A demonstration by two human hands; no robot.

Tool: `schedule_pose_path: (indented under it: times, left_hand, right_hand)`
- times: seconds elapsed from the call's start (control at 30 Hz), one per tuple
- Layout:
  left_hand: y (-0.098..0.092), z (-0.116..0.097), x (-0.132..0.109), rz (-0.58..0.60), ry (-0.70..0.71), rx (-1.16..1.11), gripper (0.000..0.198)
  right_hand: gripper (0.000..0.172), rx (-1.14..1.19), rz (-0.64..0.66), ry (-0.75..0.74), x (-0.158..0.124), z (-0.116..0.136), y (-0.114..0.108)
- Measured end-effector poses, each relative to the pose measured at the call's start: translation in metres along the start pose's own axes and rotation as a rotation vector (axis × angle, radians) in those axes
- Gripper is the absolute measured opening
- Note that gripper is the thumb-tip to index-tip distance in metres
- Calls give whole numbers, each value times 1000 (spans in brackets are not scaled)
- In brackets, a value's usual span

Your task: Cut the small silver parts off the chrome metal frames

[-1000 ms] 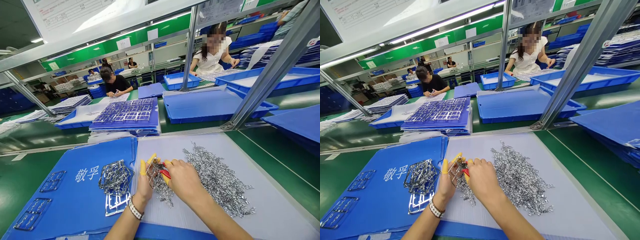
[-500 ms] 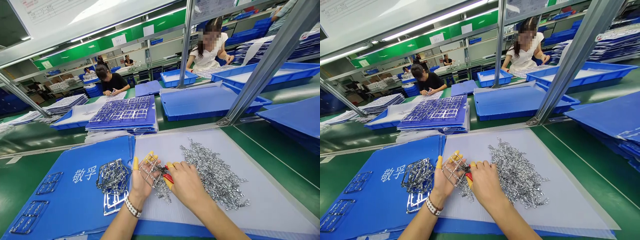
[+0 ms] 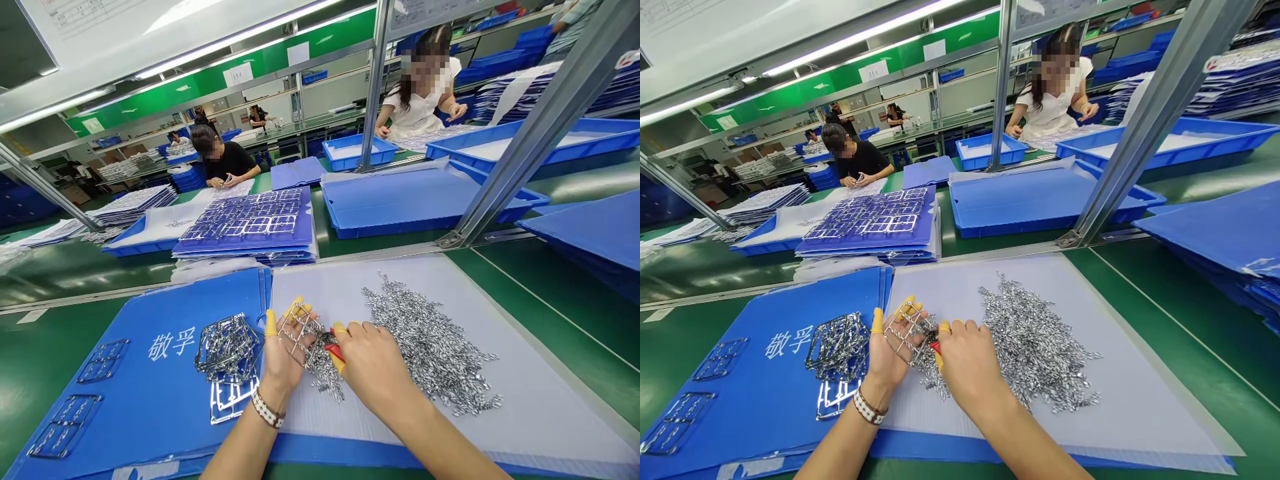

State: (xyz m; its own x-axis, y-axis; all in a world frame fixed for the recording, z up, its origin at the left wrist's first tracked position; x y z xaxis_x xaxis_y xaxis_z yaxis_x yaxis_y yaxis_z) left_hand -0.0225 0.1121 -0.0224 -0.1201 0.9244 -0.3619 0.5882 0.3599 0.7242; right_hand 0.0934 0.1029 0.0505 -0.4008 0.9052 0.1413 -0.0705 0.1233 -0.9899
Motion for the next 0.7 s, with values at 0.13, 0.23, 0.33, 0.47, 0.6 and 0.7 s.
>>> schedule_pose_path:
  times: [0.13, 0.23, 0.33, 0.47, 0.6, 0.7]
  left_hand:
    - [0, -2, 1, -5, 8, -31, 55]
    - [0, -1, 0, -6, 22, -22, 54]
    - [-1, -2, -1, -19, 37, -9, 55]
    - [-6, -2, 0, -64, 42, 14, 55]
    - [-7, -6, 0, -69, 85, 63, 58]
    - [-2, -12, -6, -10, 204, 177, 62]
  right_hand:
    - [27, 31, 7, -12, -6, 8, -2]
    - [23, 78, 24, -25, -7, 15, 1]
    - [20, 103, 32, -30, -7, 21, 3]
    - [15, 73, 29, -34, -7, 25, 5]
    - [15, 138, 90, -29, -8, 18, 11]
    - [20, 463, 86, 86, -5, -4, 17]
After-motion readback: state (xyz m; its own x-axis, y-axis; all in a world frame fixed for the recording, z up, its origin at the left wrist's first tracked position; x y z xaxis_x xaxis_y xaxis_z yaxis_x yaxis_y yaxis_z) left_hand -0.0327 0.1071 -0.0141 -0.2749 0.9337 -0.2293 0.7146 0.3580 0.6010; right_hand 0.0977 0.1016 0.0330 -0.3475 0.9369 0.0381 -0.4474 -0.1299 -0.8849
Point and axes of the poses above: each hand's wrist, its own x-axis towards the middle knuckle, its own y-axis out of the palm, z = x × y, the point moved 10 cm from there along x, towards the middle knuckle, and after that the axes turned 4 degrees about -z, right-handed, at the moved point
